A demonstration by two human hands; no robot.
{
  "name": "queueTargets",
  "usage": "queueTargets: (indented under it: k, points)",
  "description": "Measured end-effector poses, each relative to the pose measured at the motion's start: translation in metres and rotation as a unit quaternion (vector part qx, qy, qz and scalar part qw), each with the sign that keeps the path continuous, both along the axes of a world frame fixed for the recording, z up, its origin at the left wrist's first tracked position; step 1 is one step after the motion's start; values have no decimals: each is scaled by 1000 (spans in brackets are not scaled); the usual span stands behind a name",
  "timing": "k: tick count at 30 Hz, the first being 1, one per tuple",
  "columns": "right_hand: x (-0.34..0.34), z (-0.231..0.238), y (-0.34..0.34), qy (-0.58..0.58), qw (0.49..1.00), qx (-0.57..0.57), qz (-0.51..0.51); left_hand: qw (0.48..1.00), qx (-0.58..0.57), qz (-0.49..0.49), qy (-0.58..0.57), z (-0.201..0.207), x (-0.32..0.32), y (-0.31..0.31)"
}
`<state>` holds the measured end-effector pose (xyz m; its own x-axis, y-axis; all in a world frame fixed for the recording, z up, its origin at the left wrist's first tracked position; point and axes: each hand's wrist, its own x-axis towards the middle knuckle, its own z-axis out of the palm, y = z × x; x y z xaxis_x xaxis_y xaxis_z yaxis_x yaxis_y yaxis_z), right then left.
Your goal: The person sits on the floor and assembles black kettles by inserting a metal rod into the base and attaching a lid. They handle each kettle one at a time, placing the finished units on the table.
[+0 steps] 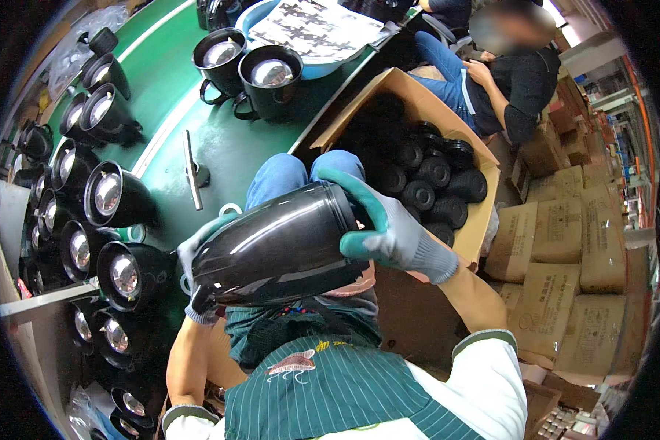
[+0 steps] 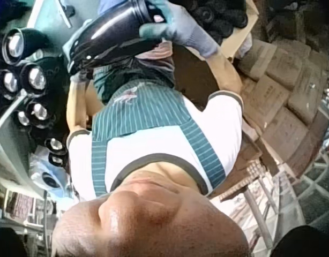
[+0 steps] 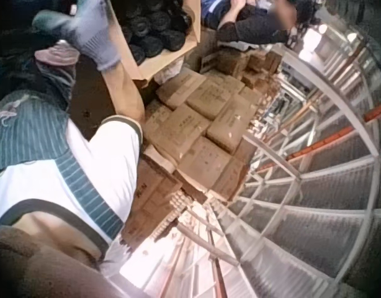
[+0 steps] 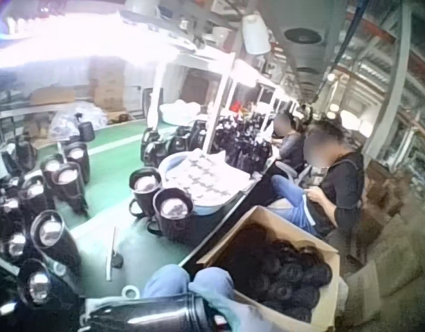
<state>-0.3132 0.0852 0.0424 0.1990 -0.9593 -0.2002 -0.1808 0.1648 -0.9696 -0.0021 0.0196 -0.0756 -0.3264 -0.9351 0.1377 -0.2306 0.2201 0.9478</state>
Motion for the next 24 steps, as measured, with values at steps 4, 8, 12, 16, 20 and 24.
queueTargets:
  k: [4,8,12,16,20,24]
  points:
    - [-26,-50,-12,-128,984,120,1,963,-264,51,-4,40,-14,-2]
    - [-73,-156,-13,-176,963,202,14,857,-471,-74,-196,77,-3,-7]
    - [-83,-171,-8,109,987,-32,111,874,-449,-92,-158,70,-2,-15]
    - [-49,-92,-5,12,995,64,82,967,-250,40,-7,29,3,-15]
    - [-7,-26,16,45,986,-147,59,997,40,25,56,24,0,-12]
    - [25,-40,18,35,951,-308,-9,991,94,-26,86,-10,8,-13]
